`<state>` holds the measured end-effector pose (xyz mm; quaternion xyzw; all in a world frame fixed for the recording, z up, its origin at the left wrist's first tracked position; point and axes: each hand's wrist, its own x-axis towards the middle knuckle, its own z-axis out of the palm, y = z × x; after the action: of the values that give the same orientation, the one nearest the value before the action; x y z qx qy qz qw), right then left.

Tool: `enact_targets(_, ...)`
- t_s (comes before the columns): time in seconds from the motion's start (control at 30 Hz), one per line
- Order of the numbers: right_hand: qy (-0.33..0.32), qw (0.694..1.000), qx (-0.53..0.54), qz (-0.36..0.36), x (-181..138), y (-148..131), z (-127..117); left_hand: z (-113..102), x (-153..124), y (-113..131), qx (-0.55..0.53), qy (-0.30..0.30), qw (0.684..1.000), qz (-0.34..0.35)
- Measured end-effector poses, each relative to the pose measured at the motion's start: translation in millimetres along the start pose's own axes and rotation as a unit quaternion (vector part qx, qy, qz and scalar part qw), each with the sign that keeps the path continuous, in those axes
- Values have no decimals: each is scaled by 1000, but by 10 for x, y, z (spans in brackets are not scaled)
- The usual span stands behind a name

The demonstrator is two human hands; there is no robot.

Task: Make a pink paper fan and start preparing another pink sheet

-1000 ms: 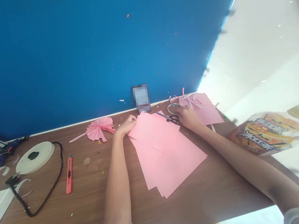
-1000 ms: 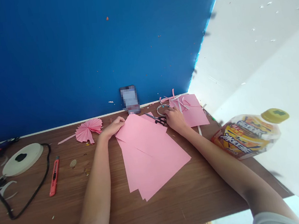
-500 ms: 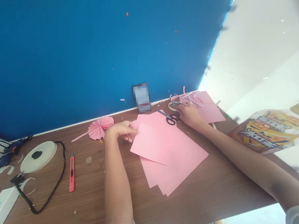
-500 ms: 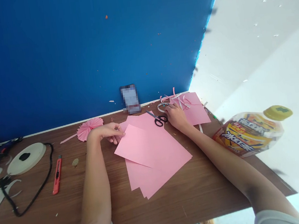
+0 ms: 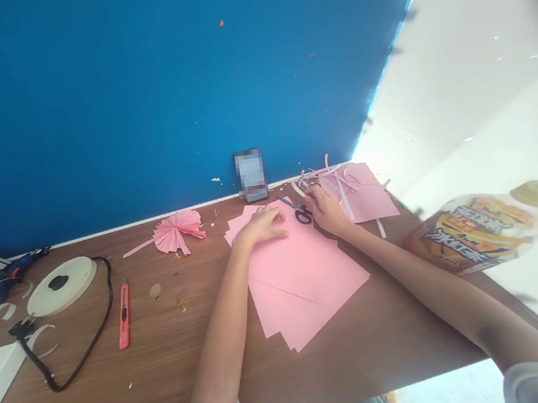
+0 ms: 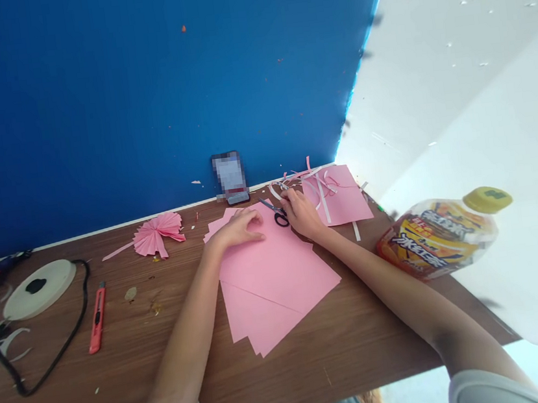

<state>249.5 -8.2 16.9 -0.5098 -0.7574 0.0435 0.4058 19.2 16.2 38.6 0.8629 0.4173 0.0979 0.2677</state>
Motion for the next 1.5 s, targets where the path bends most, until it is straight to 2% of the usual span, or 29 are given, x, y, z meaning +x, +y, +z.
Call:
enact_targets(0.1, -4, 1000, 16, -7, -8, -5, 15, 83, 43, 96, 30, -16, 999, 17)
enact_targets(0.17, -8, 1000, 27, -8, -8, -7, 16, 82, 41, 117, 20, -33, 999, 3)
enact_targets(0.33, -26, 998, 61, 2, -19, -30, 30, 22, 2, 37, -18, -65, 996, -53)
enact_targets(0.4, -38, 997, 69, 4, -31, -58, 43, -5, -12, -3, -44, -82, 994, -48)
enact_targets(0.47, -52, 996, 69, 4, -49, -104, 50, -33, -23, -11, -78, -72, 994, -33)
enact_targets(0.63, -84, 995, 47, -7, -107, -241, 44, -92, -29, 120, -168, 54, 984, 30)
enact_targets(0.83, -116, 992, 46, -4, -138, -318, 45, -116, -21, 193, -160, 105, 980, 51)
enact_targets(1.0, -100, 994, 37, -2, -141, -296, 54, -94, 8, 8, -178, 180, 967, -20)
enact_targets(1.13, -79, 997, 23, -6, -143, -265, 66, -99, -17, -315, -183, 294, 930, -124)
enact_targets(1.23, -69, 997, 25, -9, -149, -243, 84, -148, -130, -631, -160, 414, 866, -232)
enact_targets(1.3, -71, 997, 32, -15, -155, -228, 100, -186, -222, -823, -143, 505, 812, -255)
enact_targets(1.4, -70, 997, 28, -23, -161, -212, 117, -224, -312, -989, -153, 526, 801, -241)
enact_targets(1.5, -60, 998, 21, -26, -156, -203, 117, -231, -309, -965, -153, 514, 808, -244)
